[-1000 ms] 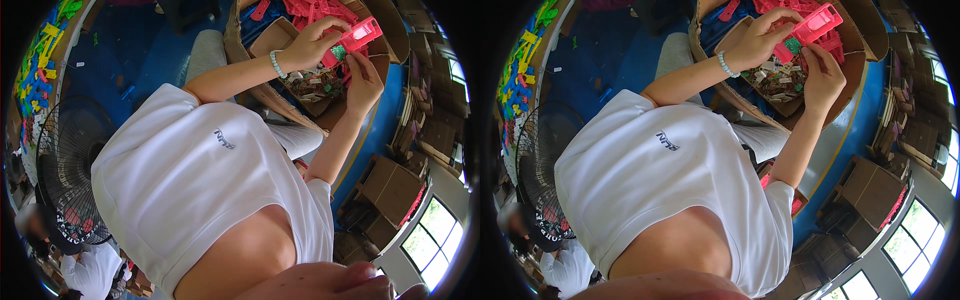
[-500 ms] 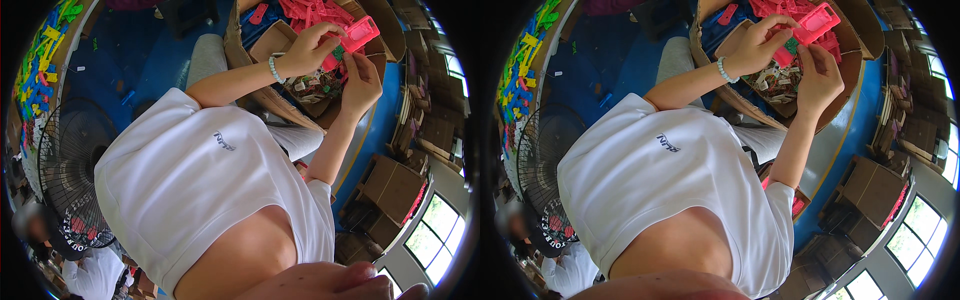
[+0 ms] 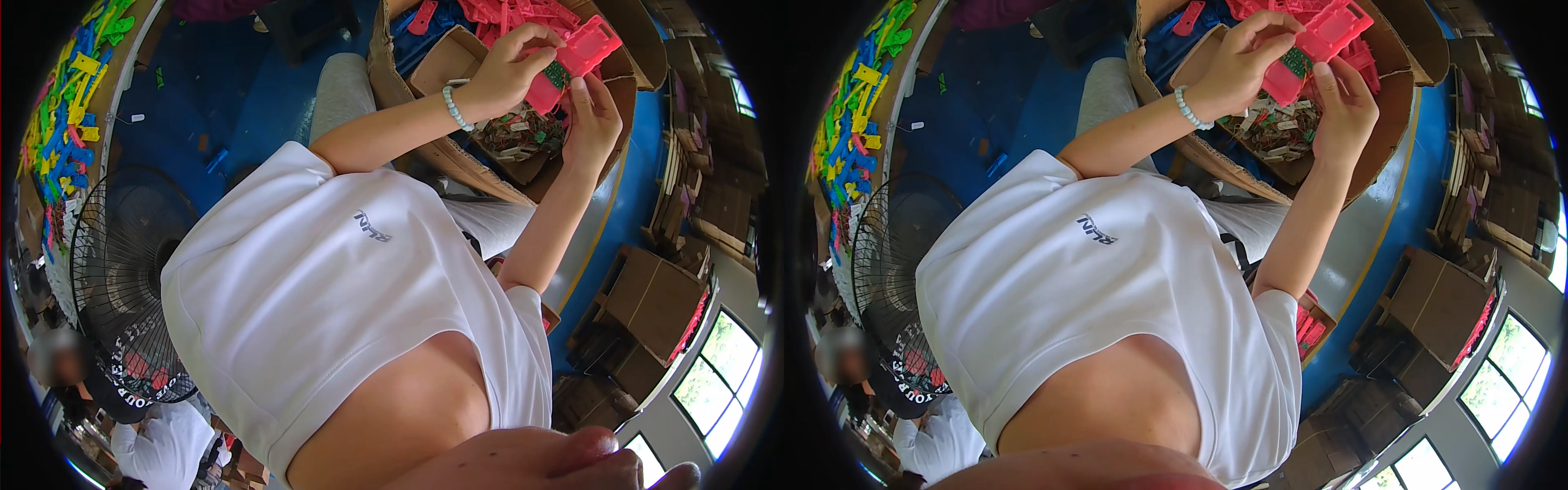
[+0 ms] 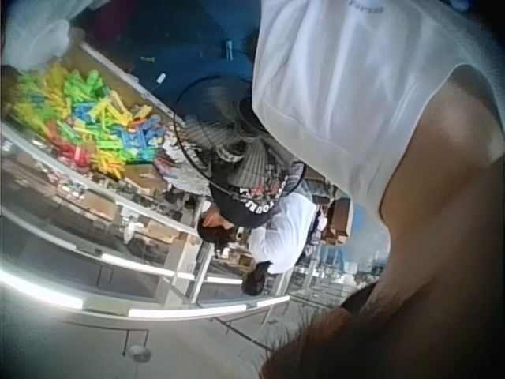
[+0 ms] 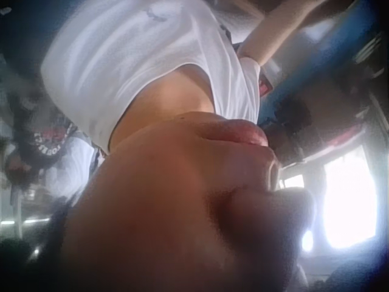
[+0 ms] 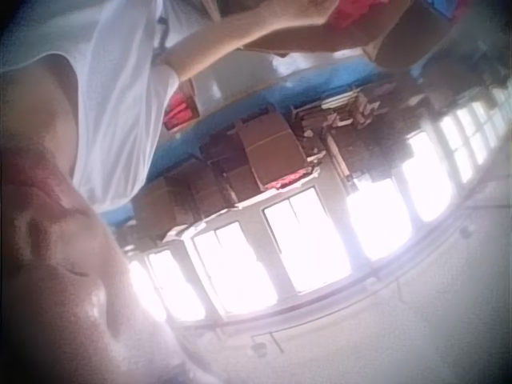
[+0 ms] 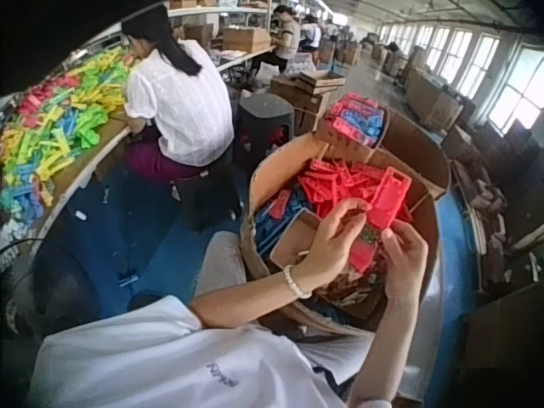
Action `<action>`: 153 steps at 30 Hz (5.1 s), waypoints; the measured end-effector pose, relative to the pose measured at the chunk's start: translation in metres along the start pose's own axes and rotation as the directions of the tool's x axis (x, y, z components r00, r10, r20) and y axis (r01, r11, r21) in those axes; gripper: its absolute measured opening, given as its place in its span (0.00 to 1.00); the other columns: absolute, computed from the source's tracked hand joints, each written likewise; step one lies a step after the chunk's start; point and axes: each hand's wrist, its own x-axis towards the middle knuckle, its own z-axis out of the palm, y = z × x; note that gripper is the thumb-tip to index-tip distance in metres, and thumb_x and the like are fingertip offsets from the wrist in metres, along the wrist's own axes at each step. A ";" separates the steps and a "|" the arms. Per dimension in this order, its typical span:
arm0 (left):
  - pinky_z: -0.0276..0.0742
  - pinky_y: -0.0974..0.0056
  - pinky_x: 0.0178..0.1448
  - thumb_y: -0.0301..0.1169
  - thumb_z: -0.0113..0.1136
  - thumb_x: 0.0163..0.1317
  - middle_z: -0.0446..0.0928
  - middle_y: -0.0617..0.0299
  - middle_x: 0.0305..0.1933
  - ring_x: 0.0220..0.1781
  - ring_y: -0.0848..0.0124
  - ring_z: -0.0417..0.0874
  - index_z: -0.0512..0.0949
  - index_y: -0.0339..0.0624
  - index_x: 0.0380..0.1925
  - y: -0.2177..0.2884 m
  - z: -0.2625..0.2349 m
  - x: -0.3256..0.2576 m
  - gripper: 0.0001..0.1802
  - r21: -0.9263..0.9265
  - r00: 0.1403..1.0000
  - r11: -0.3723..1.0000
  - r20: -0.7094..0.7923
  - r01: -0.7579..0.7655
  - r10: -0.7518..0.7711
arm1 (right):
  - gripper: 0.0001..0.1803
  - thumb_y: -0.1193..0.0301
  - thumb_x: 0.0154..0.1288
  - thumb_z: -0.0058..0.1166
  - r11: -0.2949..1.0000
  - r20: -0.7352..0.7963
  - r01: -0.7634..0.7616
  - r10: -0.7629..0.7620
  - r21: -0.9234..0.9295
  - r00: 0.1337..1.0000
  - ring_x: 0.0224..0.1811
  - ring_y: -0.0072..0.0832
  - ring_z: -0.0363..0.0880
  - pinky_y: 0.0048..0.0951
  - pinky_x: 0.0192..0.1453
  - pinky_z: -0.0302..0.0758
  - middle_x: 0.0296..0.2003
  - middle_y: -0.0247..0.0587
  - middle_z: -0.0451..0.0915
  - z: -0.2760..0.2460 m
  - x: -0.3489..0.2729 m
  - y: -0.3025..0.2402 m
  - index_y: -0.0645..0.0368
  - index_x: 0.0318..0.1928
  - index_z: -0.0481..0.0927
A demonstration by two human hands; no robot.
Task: The person repeatedly takes plastic toy casings and electronic circuit components from boxes, installs the circuits into the casings by hand, and places the assembled parts into a tray.
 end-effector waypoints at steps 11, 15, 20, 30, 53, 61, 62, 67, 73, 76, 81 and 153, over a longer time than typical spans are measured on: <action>0.68 0.73 0.58 0.28 0.52 0.71 0.72 0.66 0.50 0.54 0.78 0.72 0.72 0.42 0.51 0.000 -0.018 0.054 0.11 -0.348 0.977 0.921 0.172 0.176 -0.122 | 0.20 0.80 0.60 0.62 0.994 0.343 -0.065 0.033 0.083 0.939 0.47 0.26 0.80 0.28 0.55 0.74 0.46 0.43 0.81 -0.009 0.000 0.057 0.69 0.53 0.76; 0.67 0.72 0.58 0.36 0.53 0.71 0.72 0.65 0.50 0.54 0.77 0.72 0.73 0.40 0.52 0.007 -0.025 0.049 0.14 0.108 0.980 0.991 0.170 0.085 -0.102 | 0.13 0.81 0.61 0.61 0.866 0.271 -0.099 -0.043 0.490 0.962 0.44 0.23 0.79 0.27 0.53 0.75 0.42 0.40 0.81 -0.002 0.004 0.053 0.70 0.47 0.78; 0.67 0.69 0.61 0.44 0.52 0.72 0.72 0.61 0.53 0.57 0.74 0.72 0.72 0.39 0.54 0.001 -0.035 0.050 0.21 0.312 0.946 0.906 0.061 0.285 -0.319 | 0.12 0.80 0.63 0.59 0.884 -0.012 0.056 -0.070 -0.464 0.997 0.44 0.24 0.81 0.23 0.48 0.77 0.38 0.39 0.83 -0.004 0.005 0.046 0.66 0.47 0.82; 0.67 0.67 0.63 0.35 0.52 0.71 0.70 0.60 0.60 0.62 0.70 0.70 0.69 0.43 0.60 -0.013 -0.046 0.061 0.19 0.030 0.955 0.983 0.236 0.180 -0.182 | 0.19 0.79 0.58 0.64 0.721 -0.039 0.263 -0.373 -0.641 0.927 0.45 0.25 0.80 0.28 0.54 0.76 0.46 0.42 0.81 -0.063 0.012 0.071 0.65 0.51 0.81; 0.83 0.63 0.39 0.27 0.47 0.66 0.80 0.53 0.41 0.36 0.66 0.85 0.71 0.32 0.55 0.022 -0.057 0.028 0.18 -0.002 0.910 0.929 0.202 0.371 -0.363 | 0.10 0.82 0.61 0.55 0.411 0.122 0.633 -0.770 -0.656 0.626 0.43 0.36 0.83 0.33 0.45 0.81 0.43 0.45 0.82 -0.006 0.016 0.020 0.63 0.43 0.83; 0.73 0.71 0.40 0.37 0.52 0.70 0.82 0.59 0.37 0.35 0.75 0.80 0.74 0.33 0.56 0.046 -0.025 -0.011 0.22 0.587 0.912 0.807 0.294 0.063 -0.286 | 0.09 0.80 0.56 0.64 0.346 0.083 0.666 -0.848 -0.661 0.524 0.33 0.28 0.84 0.26 0.36 0.81 0.34 0.37 0.84 -0.004 0.010 -0.016 0.60 0.39 0.86; 0.73 0.71 0.40 0.38 0.52 0.70 0.81 0.60 0.36 0.34 0.76 0.79 0.74 0.34 0.56 0.041 -0.025 -0.015 0.21 0.531 0.908 0.840 0.290 0.110 -0.301 | 0.09 0.81 0.55 0.63 0.319 0.111 0.684 -0.855 -0.655 0.506 0.33 0.28 0.84 0.25 0.35 0.81 0.35 0.37 0.84 -0.006 0.012 -0.014 0.60 0.37 0.87; 0.72 0.70 0.37 0.38 0.51 0.71 0.81 0.61 0.34 0.30 0.77 0.77 0.74 0.36 0.56 0.043 -0.025 -0.021 0.20 0.516 0.904 0.848 0.296 0.120 -0.308 | 0.10 0.83 0.54 0.62 0.322 0.201 0.716 -0.817 -0.620 0.541 0.34 0.29 0.84 0.26 0.37 0.80 0.35 0.37 0.84 -0.011 0.013 -0.018 0.61 0.38 0.86; 0.69 0.63 0.31 0.34 0.50 0.70 0.73 0.56 0.23 0.26 0.74 0.76 0.75 0.36 0.46 0.048 -0.025 -0.022 0.13 0.584 0.884 0.803 0.306 0.118 -0.353 | 0.11 0.84 0.53 0.61 0.261 0.325 0.762 -0.788 -0.592 0.522 0.34 0.30 0.81 0.28 0.39 0.78 0.34 0.37 0.83 -0.016 0.014 -0.023 0.61 0.38 0.86; 0.69 0.63 0.32 0.34 0.50 0.70 0.76 0.57 0.25 0.27 0.74 0.76 0.75 0.35 0.49 0.039 -0.028 -0.026 0.14 0.497 0.870 0.844 0.307 0.199 -0.386 | 0.11 0.84 0.53 0.61 0.384 0.243 0.728 -0.768 -0.568 0.593 0.34 0.29 0.80 0.28 0.39 0.78 0.34 0.37 0.84 -0.014 0.009 -0.020 0.61 0.38 0.86; 0.80 0.65 0.35 0.35 0.49 0.72 0.81 0.56 0.39 0.34 0.73 0.83 0.70 0.34 0.60 0.024 -0.028 -0.038 0.22 0.241 0.862 0.919 0.336 0.311 -0.379 | 0.10 0.83 0.55 0.61 0.586 0.063 0.560 -0.655 -0.586 0.753 0.36 0.30 0.80 0.26 0.41 0.77 0.34 0.37 0.84 -0.005 -0.003 -0.008 0.61 0.38 0.86; 0.54 0.47 0.75 0.40 0.31 0.74 0.61 0.54 0.73 0.74 0.52 0.60 0.56 0.59 0.72 -0.250 -0.229 0.145 0.26 0.824 0.682 -0.415 -0.558 0.387 -0.472 | 0.09 0.76 0.59 0.59 0.729 0.451 0.311 -0.004 -0.610 0.892 0.40 0.48 0.80 0.42 0.44 0.76 0.38 0.51 0.80 -0.041 0.064 0.244 0.63 0.40 0.81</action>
